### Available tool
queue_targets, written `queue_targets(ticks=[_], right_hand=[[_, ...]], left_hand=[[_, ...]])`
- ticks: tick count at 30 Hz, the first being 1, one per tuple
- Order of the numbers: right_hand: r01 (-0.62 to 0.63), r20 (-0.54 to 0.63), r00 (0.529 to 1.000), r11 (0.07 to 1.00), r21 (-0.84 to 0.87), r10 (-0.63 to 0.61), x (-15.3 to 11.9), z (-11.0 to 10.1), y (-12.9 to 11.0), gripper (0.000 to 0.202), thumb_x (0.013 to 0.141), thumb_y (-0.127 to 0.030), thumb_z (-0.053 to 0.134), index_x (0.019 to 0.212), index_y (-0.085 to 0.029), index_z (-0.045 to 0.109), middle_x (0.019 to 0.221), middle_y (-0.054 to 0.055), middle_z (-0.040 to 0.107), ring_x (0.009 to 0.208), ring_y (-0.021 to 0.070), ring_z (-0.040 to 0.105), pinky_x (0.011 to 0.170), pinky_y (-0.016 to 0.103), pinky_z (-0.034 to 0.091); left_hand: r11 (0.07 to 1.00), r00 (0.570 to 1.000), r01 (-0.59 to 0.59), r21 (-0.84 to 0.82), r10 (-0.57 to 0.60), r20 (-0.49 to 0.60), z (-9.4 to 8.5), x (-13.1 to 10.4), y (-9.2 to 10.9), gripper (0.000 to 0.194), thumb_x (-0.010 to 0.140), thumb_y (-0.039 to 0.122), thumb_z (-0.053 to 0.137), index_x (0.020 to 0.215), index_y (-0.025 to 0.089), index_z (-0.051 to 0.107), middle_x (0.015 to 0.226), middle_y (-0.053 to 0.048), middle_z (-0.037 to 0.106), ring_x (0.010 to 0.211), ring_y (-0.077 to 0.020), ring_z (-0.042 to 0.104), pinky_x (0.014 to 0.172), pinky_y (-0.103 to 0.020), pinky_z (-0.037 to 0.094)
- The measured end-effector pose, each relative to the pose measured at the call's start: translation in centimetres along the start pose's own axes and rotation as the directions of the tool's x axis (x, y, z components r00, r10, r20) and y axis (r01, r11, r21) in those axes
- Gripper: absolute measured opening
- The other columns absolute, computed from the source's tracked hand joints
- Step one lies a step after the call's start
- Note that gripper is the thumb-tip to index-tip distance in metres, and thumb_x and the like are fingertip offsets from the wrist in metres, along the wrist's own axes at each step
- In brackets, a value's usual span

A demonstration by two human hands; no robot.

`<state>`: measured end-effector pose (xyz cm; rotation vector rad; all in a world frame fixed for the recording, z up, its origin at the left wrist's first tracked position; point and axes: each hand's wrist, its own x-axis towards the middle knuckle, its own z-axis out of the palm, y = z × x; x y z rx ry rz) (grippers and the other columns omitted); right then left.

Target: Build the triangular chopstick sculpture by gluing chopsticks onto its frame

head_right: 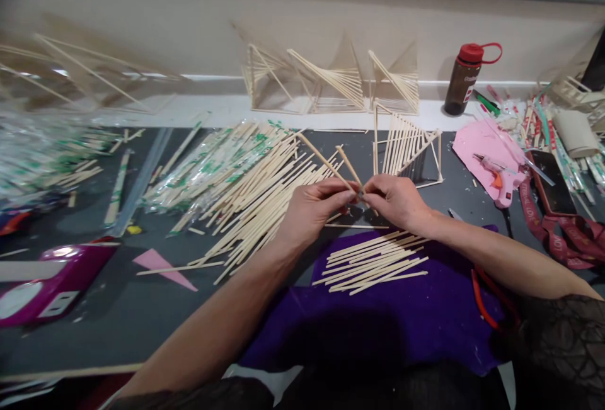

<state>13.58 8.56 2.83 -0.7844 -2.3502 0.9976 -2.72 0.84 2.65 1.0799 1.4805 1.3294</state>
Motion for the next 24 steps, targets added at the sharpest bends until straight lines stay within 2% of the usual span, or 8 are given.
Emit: queue_targets(ticks=[5, 8, 11, 15, 20, 24], right_hand=[[0.002, -0.017, 1.0, 0.996, -0.085, -0.004, -0.5, 0.4, 0.7, 0.018, 0.087, -0.023, 0.053, 0.079, -0.013, 0.067, 0.074, 0.003, 0.066, 0.068, 0.0098, 0.056, 0.064, 0.023, 0.04], [0.016, -0.001, 1.0, 0.993, -0.119, -0.016, -0.7, 0.4, 0.7, 0.02, 0.088, -0.023, 0.052, 0.082, -0.014, 0.069, 0.078, 0.004, 0.067, 0.071, 0.0105, 0.058, 0.066, 0.023, 0.042], [0.017, 0.019, 1.0, 0.994, -0.105, -0.015, -0.8, 0.4, 0.6, 0.021, 0.088, -0.021, 0.051, 0.084, -0.014, 0.07, 0.081, 0.004, 0.069, 0.073, 0.0108, 0.06, 0.068, 0.023, 0.044], [0.029, 0.031, 0.999, 0.994, -0.103, -0.026, -0.9, 0.5, 0.6, 0.02, 0.088, -0.02, 0.052, 0.085, -0.013, 0.071, 0.08, 0.005, 0.069, 0.072, 0.0116, 0.061, 0.067, 0.023, 0.045], [0.099, 0.033, 0.995, 0.993, -0.059, -0.097, -0.9, 0.5, 1.3, 0.019, 0.088, -0.019, 0.054, 0.086, -0.014, 0.073, 0.08, 0.004, 0.07, 0.072, 0.0102, 0.062, 0.067, 0.021, 0.044], [0.092, 0.047, 0.995, 0.995, -0.047, -0.09, -0.8, 0.6, 1.6, 0.019, 0.089, -0.02, 0.054, 0.086, -0.015, 0.073, 0.08, 0.003, 0.07, 0.072, 0.0094, 0.061, 0.066, 0.021, 0.044]], left_hand=[[0.993, 0.996, -0.054, 0.108, 0.047, 0.071, 0.3, -0.1, -1.1, 0.015, 0.073, 0.03, 0.07, 0.078, 0.019, 0.078, 0.08, -0.003, 0.069, 0.06, -0.0118, 0.059, 0.055, -0.024, 0.049], [0.987, 0.995, -0.091, 0.135, 0.084, 0.058, 0.6, -0.1, -1.7, 0.016, 0.074, 0.029, 0.069, 0.082, 0.02, 0.079, 0.071, 0.0, 0.065, 0.056, -0.0115, 0.058, 0.056, -0.024, 0.048], [0.973, 0.989, -0.15, 0.174, 0.147, 0.027, 0.8, -0.2, -2.3, 0.016, 0.075, 0.027, 0.067, 0.082, 0.021, 0.079, 0.07, 0.0, 0.066, 0.06, -0.013, 0.06, 0.059, -0.024, 0.049], [0.951, 0.977, -0.206, 0.232, 0.211, 0.002, 0.9, -0.4, -3.1, 0.016, 0.077, 0.028, 0.066, 0.084, 0.022, 0.079, 0.078, -0.003, 0.072, 0.072, -0.0161, 0.065, 0.066, -0.025, 0.051], [0.951, 0.981, -0.181, 0.249, 0.191, -0.016, 0.9, -0.5, -3.5, 0.026, 0.078, 0.031, 0.066, 0.1, 0.022, 0.077, 0.098, -0.005, 0.075, 0.081, -0.0184, 0.068, 0.072, -0.028, 0.054], [0.951, 0.98, -0.194, 0.242, 0.2, 0.0, 0.9, -0.5, -3.5, 0.024, 0.077, 0.03, 0.066, 0.097, 0.022, 0.077, 0.091, -0.005, 0.075, 0.073, -0.0172, 0.067, 0.069, -0.027, 0.055]])
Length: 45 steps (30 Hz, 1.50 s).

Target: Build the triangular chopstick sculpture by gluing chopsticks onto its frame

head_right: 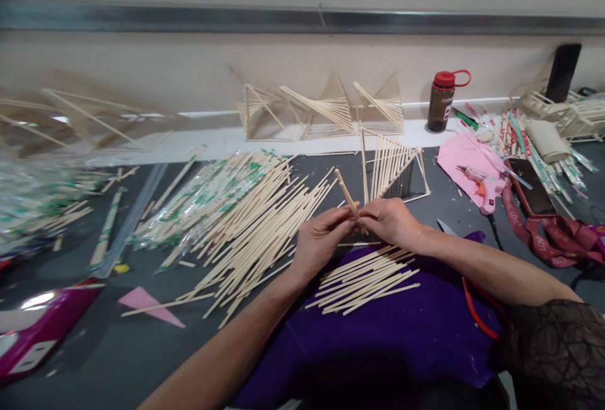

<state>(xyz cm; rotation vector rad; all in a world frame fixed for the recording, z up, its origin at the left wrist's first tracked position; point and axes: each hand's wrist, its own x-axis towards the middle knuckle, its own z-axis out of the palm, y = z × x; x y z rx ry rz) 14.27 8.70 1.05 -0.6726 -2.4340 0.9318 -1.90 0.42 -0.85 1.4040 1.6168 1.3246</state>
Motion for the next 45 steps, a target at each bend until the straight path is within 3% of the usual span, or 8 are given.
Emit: queue_targets(ticks=[7, 14, 18, 20, 22, 35, 40, 45], right_hand=[[-0.137, 0.012, 0.991, 0.99, 0.045, 0.136, -0.7, -1.5, -2.5, 0.017, 0.084, -0.02, 0.056, 0.081, -0.013, 0.07, 0.073, 0.002, 0.068, 0.065, 0.0081, 0.057, 0.061, 0.021, 0.041], [-0.11, 0.436, 0.887, 0.986, -0.126, 0.155, -4.0, -3.9, -5.5, 0.017, 0.082, -0.021, 0.058, 0.074, -0.015, 0.071, 0.064, 0.002, 0.065, 0.054, 0.0087, 0.052, 0.054, 0.024, 0.036], [-0.01, 0.086, 0.996, 0.989, -0.144, 0.023, -3.7, -6.9, -5.8, 0.023, 0.089, -0.027, 0.054, 0.093, -0.015, 0.073, 0.083, 0.007, 0.072, 0.071, 0.0133, 0.062, 0.065, 0.026, 0.045], [-0.004, -0.176, 0.984, 0.997, -0.074, -0.009, -2.6, -8.7, -5.7, 0.025, 0.089, -0.029, 0.054, 0.101, -0.016, 0.072, 0.088, 0.006, 0.071, 0.074, 0.0124, 0.062, 0.069, 0.026, 0.048], [0.014, -0.269, 0.963, 1.0, 0.025, -0.007, -1.2, -10.2, -5.7, 0.026, 0.086, -0.029, 0.059, 0.106, -0.017, 0.071, 0.09, 0.004, 0.07, 0.072, 0.0106, 0.061, 0.066, 0.025, 0.049], [0.001, -0.052, 0.998, 0.883, 0.469, 0.027, 3.5, -9.3, -7.3, 0.011, 0.084, -0.022, 0.06, 0.083, -0.012, 0.065, 0.065, -0.003, 0.062, 0.056, 0.0041, 0.059, 0.047, 0.012, 0.042], [0.085, -0.302, 0.952, 0.9, 0.428, 0.054, 5.7, -12.2, -6.7, 0.004, 0.082, -0.016, 0.063, 0.085, -0.014, 0.065, 0.065, -0.004, 0.064, 0.054, 0.0062, 0.063, 0.043, 0.014, 0.042], [0.083, -0.444, 0.888, 0.906, 0.416, 0.122, 8.7, -14.5, -3.3, 0.011, 0.075, -0.013, 0.072, 0.084, -0.015, 0.066, 0.06, -0.005, 0.064, 0.05, 0.0073, 0.064, 0.036, 0.014, 0.039]], left_hand=[[0.989, 0.996, 0.082, -0.12, -0.087, -0.03, -0.4, 0.2, 1.3, 0.03, 0.073, 0.032, 0.072, 0.101, 0.021, 0.076, 0.083, -0.002, 0.071, 0.066, -0.0139, 0.061, 0.062, -0.025, 0.051], [0.882, 0.961, 0.269, -0.387, -0.275, 0.04, -1.3, 0.1, 3.7, 0.027, 0.068, 0.031, 0.074, 0.092, 0.02, 0.076, 0.058, 0.003, 0.058, 0.047, -0.0079, 0.045, 0.046, -0.02, 0.038], [0.836, 0.941, 0.335, -0.435, -0.274, 0.198, -1.1, -0.5, 4.5, 0.023, 0.068, 0.031, 0.074, 0.089, 0.022, 0.078, 0.059, 0.003, 0.058, 0.046, -0.0068, 0.044, 0.045, -0.02, 0.036], [0.851, 0.932, 0.337, -0.403, -0.241, 0.27, -0.9, -0.6, 5.1, 0.02, 0.069, 0.031, 0.074, 0.087, 0.023, 0.079, 0.062, 0.002, 0.059, 0.047, -0.0073, 0.045, 0.045, -0.021, 0.036], [0.884, 0.924, 0.318, -0.344, -0.207, 0.32, -0.8, -0.4, 5.8, 0.017, 0.069, 0.031, 0.073, 0.084, 0.024, 0.079, 0.066, 0.001, 0.06, 0.048, -0.0082, 0.047, 0.046, -0.022, 0.037], [0.939, 0.912, 0.286, -0.191, -0.206, 0.354, -2.5, -0.1, 6.4, 0.017, 0.07, 0.029, 0.07, 0.084, 0.027, 0.08, 0.076, -0.005, 0.07, 0.062, -0.0159, 0.058, 0.051, -0.026, 0.046], [0.857, 0.922, 0.376, -0.351, -0.308, 0.235, -4.0, 3.6, 3.7, 0.025, 0.073, 0.039, 0.069, 0.088, 0.021, 0.079, 0.091, -0.013, 0.075, 0.068, -0.0177, 0.065, 0.045, -0.022, 0.044], [0.864, 0.893, 0.439, -0.247, -0.388, 0.23, -2.5, 6.4, 1.6, 0.024, 0.066, 0.018, 0.072, 0.09, 0.016, 0.076, 0.096, -0.011, 0.074, 0.058, -0.0129, 0.065, 0.039, -0.019, 0.039]])
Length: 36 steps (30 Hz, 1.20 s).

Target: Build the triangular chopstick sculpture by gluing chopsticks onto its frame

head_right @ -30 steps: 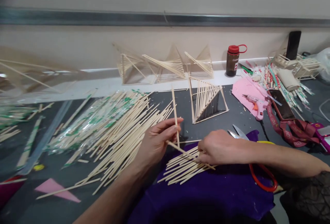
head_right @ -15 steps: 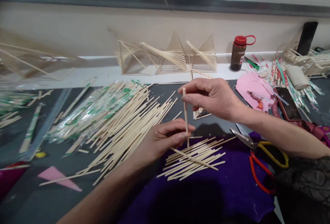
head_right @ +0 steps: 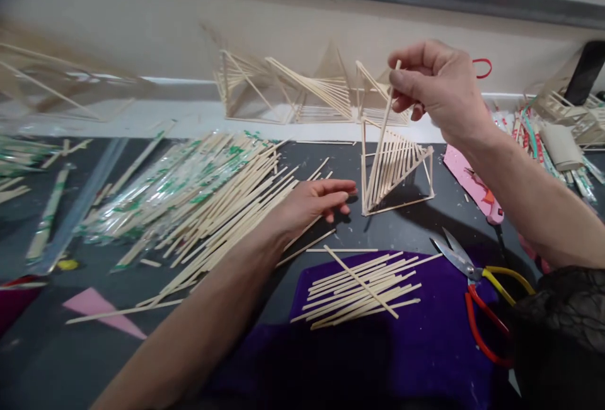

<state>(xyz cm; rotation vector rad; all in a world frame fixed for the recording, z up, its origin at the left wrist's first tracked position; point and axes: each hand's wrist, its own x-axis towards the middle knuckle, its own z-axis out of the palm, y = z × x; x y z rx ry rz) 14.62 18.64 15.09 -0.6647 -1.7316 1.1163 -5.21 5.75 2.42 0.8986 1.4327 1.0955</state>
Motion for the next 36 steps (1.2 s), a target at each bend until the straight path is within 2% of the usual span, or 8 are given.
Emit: queue_targets(ticks=[2, 5, 7, 9, 10, 14, 21, 36], right_hand=[[-0.071, -0.009, 0.997, 0.996, -0.059, 0.07, 1.1, -0.2, 1.1, 0.007, 0.079, -0.02, 0.067, 0.082, -0.014, 0.067, 0.059, -0.007, 0.065, 0.052, 0.0044, 0.064, 0.039, 0.012, 0.036], [-0.163, 0.042, 0.985, 0.981, -0.107, 0.169, 2.0, 0.1, 2.2, 0.037, 0.09, -0.035, 0.046, 0.072, -0.009, 0.066, 0.06, -0.007, 0.066, 0.059, 0.0037, 0.066, 0.046, 0.015, 0.033], [-0.205, 0.072, 0.974, 0.973, -0.102, 0.213, 2.2, 0.5, 2.7, 0.03, 0.086, -0.035, 0.058, 0.07, -0.012, 0.066, 0.06, -0.004, 0.068, 0.062, 0.0082, 0.068, 0.044, 0.014, 0.037], [-0.233, 0.088, 0.967, 0.969, -0.084, 0.24, 2.3, 1.0, 3.2, 0.012, 0.076, -0.025, 0.076, 0.076, -0.017, 0.068, 0.06, -0.001, 0.068, 0.06, 0.0124, 0.069, 0.038, 0.016, 0.042], [-0.245, 0.099, 0.963, 0.966, -0.08, 0.252, 2.3, 1.2, 3.4, 0.013, 0.074, -0.023, 0.078, 0.079, -0.017, 0.068, 0.061, 0.0, 0.069, 0.06, 0.0129, 0.069, 0.038, 0.017, 0.042], [-0.278, 0.168, 0.942, 0.957, -0.088, 0.289, 2.5, 1.7, 4.3, 0.014, 0.077, -0.022, 0.076, 0.08, -0.014, 0.065, 0.064, 0.002, 0.068, 0.058, 0.0124, 0.068, 0.039, 0.017, 0.042], [-0.25, 0.263, 0.928, 0.964, -0.087, 0.264, 2.7, 1.8, 5.6, 0.015, 0.075, -0.02, 0.076, 0.079, -0.011, 0.065, 0.063, 0.004, 0.067, 0.057, 0.0132, 0.067, 0.04, 0.017, 0.042], [-0.285, 0.308, 0.903, 0.954, -0.089, 0.298, 2.1, 2.1, 6.0, 0.017, 0.073, -0.021, 0.079, 0.075, -0.012, 0.065, 0.063, 0.003, 0.067, 0.055, 0.0116, 0.066, 0.039, 0.016, 0.042]], left_hand=[[1.0, 0.999, 0.019, -0.007, -0.018, 0.032, 0.7, 0.6, -0.5, 0.027, 0.068, 0.015, 0.069, 0.095, 0.015, 0.074, 0.098, -0.012, 0.074, 0.053, -0.012, 0.064, 0.036, -0.02, 0.038], [0.999, 0.997, 0.04, -0.003, -0.039, 0.07, 1.4, 0.9, -1.1, 0.035, 0.074, 0.013, 0.065, 0.108, 0.013, 0.07, 0.093, -0.012, 0.074, 0.049, -0.0106, 0.063, 0.034, -0.019, 0.037], [0.998, 0.994, 0.065, 0.014, -0.066, 0.085, 1.4, 1.0, -1.3, 0.038, 0.077, 0.012, 0.062, 0.115, 0.01, 0.065, 0.09, -0.011, 0.075, 0.048, -0.0096, 0.063, 0.034, -0.017, 0.037], [0.995, 0.991, 0.096, 0.015, -0.097, 0.091, 1.3, 1.1, -1.3, 0.039, 0.079, 0.01, 0.061, 0.117, 0.009, 0.063, 0.095, -0.012, 0.074, 0.048, -0.0086, 0.063, 0.033, -0.017, 0.037], [0.994, 0.989, 0.112, 0.009, -0.112, 0.092, 1.3, 1.2, -1.4, 0.038, 0.079, 0.009, 0.061, 0.118, 0.008, 0.062, 0.099, -0.013, 0.073, 0.048, -0.0084, 0.063, 0.033, -0.017, 0.037], [0.987, 0.981, 0.158, -0.025, -0.154, 0.114, 1.3, 1.6, -1.6, 0.038, 0.08, 0.005, 0.058, 0.118, 0.009, 0.061, 0.11, -0.015, 0.07, 0.047, -0.0076, 0.064, 0.03, -0.018, 0.036], [0.979, 0.973, 0.19, -0.076, -0.177, 0.148, 1.3, 1.6, -2.0, 0.039, 0.078, 0.003, 0.059, 0.116, 0.009, 0.057, 0.093, -0.008, 0.07, 0.047, -0.008, 0.065, 0.029, -0.015, 0.035], [0.98, 0.97, 0.177, -0.087, -0.158, 0.186, 1.3, 1.6, -2.3, 0.04, 0.076, 0.007, 0.06, 0.116, 0.011, 0.056, 0.088, -0.004, 0.064, 0.043, -0.0088, 0.064, 0.026, -0.015, 0.034]])
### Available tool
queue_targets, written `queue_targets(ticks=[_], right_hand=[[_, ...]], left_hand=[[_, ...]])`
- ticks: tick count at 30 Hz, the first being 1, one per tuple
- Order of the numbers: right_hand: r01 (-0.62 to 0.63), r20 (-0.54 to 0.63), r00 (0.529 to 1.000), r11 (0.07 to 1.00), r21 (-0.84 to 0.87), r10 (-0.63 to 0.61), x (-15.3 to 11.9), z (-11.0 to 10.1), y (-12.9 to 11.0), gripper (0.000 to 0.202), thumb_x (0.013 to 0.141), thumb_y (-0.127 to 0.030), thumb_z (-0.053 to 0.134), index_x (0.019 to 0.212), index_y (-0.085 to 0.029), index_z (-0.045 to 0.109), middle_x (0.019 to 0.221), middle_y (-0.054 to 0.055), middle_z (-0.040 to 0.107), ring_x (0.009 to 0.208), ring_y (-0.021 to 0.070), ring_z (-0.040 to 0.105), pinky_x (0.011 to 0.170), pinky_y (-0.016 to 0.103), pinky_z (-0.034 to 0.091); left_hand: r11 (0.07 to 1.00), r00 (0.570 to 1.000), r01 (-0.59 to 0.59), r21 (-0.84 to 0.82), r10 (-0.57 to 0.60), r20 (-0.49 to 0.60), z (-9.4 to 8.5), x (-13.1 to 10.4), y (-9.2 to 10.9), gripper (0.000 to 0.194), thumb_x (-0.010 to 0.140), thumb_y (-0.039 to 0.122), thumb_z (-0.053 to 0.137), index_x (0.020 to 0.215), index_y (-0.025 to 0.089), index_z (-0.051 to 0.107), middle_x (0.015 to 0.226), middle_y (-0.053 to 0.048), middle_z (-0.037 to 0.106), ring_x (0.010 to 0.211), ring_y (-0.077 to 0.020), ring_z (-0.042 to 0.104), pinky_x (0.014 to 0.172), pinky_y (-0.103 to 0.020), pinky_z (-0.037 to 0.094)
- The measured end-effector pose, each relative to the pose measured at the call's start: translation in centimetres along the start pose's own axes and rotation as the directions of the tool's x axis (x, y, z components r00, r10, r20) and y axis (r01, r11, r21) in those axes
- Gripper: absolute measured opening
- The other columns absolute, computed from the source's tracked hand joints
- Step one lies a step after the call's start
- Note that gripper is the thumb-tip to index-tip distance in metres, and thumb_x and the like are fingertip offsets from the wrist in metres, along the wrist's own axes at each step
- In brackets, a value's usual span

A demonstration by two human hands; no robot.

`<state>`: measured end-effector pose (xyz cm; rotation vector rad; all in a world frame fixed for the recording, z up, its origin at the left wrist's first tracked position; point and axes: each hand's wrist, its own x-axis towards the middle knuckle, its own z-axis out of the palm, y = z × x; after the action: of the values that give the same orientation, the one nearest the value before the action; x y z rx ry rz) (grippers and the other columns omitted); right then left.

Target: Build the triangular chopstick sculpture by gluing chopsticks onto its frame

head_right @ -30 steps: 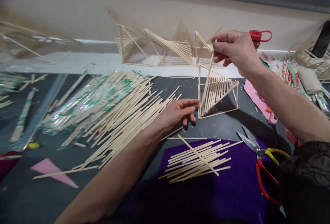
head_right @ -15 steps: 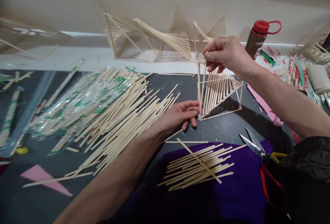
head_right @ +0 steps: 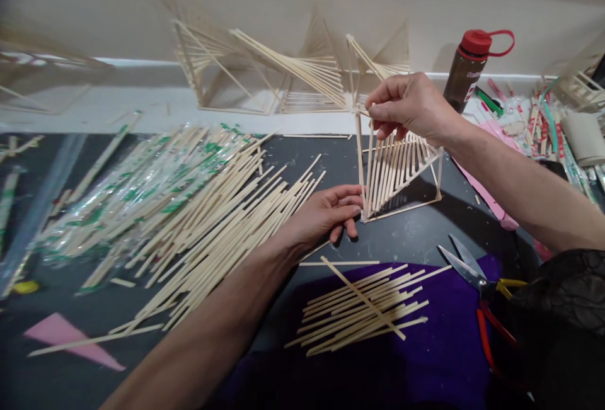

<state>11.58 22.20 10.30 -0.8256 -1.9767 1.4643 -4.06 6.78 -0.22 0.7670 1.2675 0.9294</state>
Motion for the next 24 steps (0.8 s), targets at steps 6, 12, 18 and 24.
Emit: queue_targets(ticks=[6, 12, 18, 24], right_hand=[[-0.017, 0.019, 1.0, 1.0, -0.007, 0.018, 0.02, 0.03, 0.1, 0.016, 0.074, -0.02, 0.078, 0.076, -0.011, 0.065, 0.063, 0.004, 0.067, 0.054, 0.0115, 0.066, 0.04, 0.017, 0.044], [-0.038, 0.027, 0.999, 0.999, 0.008, 0.038, 0.04, 0.14, 0.13, 0.015, 0.076, -0.02, 0.076, 0.077, -0.012, 0.063, 0.062, 0.003, 0.066, 0.057, 0.0112, 0.067, 0.04, 0.015, 0.045], [-0.05, 0.034, 0.998, 0.998, 0.028, 0.049, 0.1, 0.34, 0.31, 0.011, 0.077, -0.014, 0.072, 0.078, -0.013, 0.061, 0.063, 0.003, 0.066, 0.057, 0.0115, 0.067, 0.04, 0.016, 0.046], [-0.042, 0.018, 0.999, 0.999, 0.028, 0.042, 0.23, 0.43, 0.59, 0.021, 0.073, -0.017, 0.075, 0.081, -0.015, 0.056, 0.061, 0.002, 0.065, 0.055, 0.0122, 0.067, 0.039, 0.017, 0.045]], left_hand=[[1.0, 1.0, -0.001, 0.032, 0.0, 0.021, 0.32, -0.07, 0.17, 0.039, 0.074, 0.006, 0.061, 0.113, 0.011, 0.059, 0.091, -0.005, 0.064, 0.044, -0.0083, 0.064, 0.027, -0.015, 0.034], [0.998, 1.0, 0.012, 0.061, -0.012, -0.006, 0.55, 0.04, 0.2, 0.04, 0.072, 0.005, 0.063, 0.111, 0.012, 0.061, 0.088, -0.004, 0.066, 0.044, -0.0076, 0.063, 0.027, -0.014, 0.033], [0.997, 1.0, 0.021, 0.077, -0.021, 0.004, 0.62, 0.08, 0.13, 0.043, 0.07, 0.008, 0.064, 0.112, 0.011, 0.06, 0.081, -0.002, 0.065, 0.044, -0.0082, 0.063, 0.028, -0.014, 0.032], [0.997, 1.0, -0.003, 0.082, 0.001, 0.023, 0.51, 0.22, -0.21, 0.038, 0.067, 0.015, 0.067, 0.105, 0.012, 0.061, 0.078, 0.0, 0.064, 0.045, -0.0087, 0.063, 0.029, -0.014, 0.033]])
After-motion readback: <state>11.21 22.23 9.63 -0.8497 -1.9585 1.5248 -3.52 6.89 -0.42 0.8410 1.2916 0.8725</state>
